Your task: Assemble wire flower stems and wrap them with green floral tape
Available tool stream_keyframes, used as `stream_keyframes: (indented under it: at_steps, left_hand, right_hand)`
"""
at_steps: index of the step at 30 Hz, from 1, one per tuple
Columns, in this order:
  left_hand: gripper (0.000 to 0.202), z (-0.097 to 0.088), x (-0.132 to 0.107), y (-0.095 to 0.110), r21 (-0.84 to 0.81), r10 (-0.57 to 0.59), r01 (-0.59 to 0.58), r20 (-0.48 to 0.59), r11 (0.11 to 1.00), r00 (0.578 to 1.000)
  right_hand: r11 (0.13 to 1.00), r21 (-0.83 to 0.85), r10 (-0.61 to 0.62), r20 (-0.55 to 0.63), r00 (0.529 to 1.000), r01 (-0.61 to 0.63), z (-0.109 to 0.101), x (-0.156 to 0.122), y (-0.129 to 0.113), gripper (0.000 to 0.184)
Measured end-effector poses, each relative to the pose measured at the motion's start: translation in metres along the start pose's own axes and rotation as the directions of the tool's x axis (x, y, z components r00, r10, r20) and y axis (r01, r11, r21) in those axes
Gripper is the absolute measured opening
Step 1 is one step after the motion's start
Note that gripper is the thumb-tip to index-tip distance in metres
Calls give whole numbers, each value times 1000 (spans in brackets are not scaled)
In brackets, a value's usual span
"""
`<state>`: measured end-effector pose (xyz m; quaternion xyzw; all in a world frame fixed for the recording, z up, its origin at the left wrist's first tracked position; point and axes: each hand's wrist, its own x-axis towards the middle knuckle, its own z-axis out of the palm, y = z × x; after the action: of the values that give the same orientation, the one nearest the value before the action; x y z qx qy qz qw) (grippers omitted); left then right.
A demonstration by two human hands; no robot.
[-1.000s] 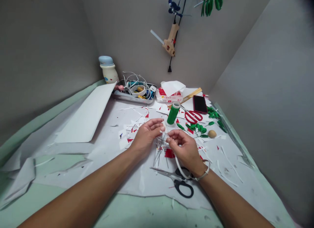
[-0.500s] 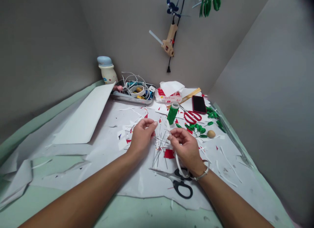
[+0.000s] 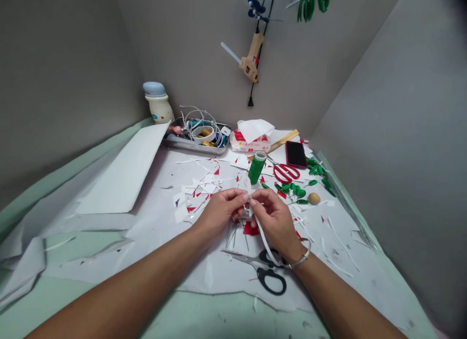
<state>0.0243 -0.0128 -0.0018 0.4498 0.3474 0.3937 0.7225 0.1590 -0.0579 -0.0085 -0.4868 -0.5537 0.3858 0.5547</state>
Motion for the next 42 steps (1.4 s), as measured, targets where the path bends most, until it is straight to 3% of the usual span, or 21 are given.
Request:
stream_keyframes:
  at_steps: [9, 20, 34, 42]
  left_hand:
    - [22, 0, 0, 2, -81, -56, 60, 53, 995, 997]
    - [20, -2, 0, -1, -25, 0, 0, -12, 1000, 1000]
    - [25, 1, 0, 0, -57, -13, 12, -4, 998, 1000]
    - [18, 1, 1, -2, -120, -3, 0, -26, 993, 1000]
  right_hand:
    - [998, 40, 41, 66, 997, -44, 0, 0, 2, 16]
    - [999, -39, -18, -8, 1000, 18, -1, 3, 3, 11]
    - [997, -70, 20, 8, 1000, -20, 2, -2, 5, 26]
    - [995, -71, -69, -10, 998, 68, 1, 0, 4, 17]
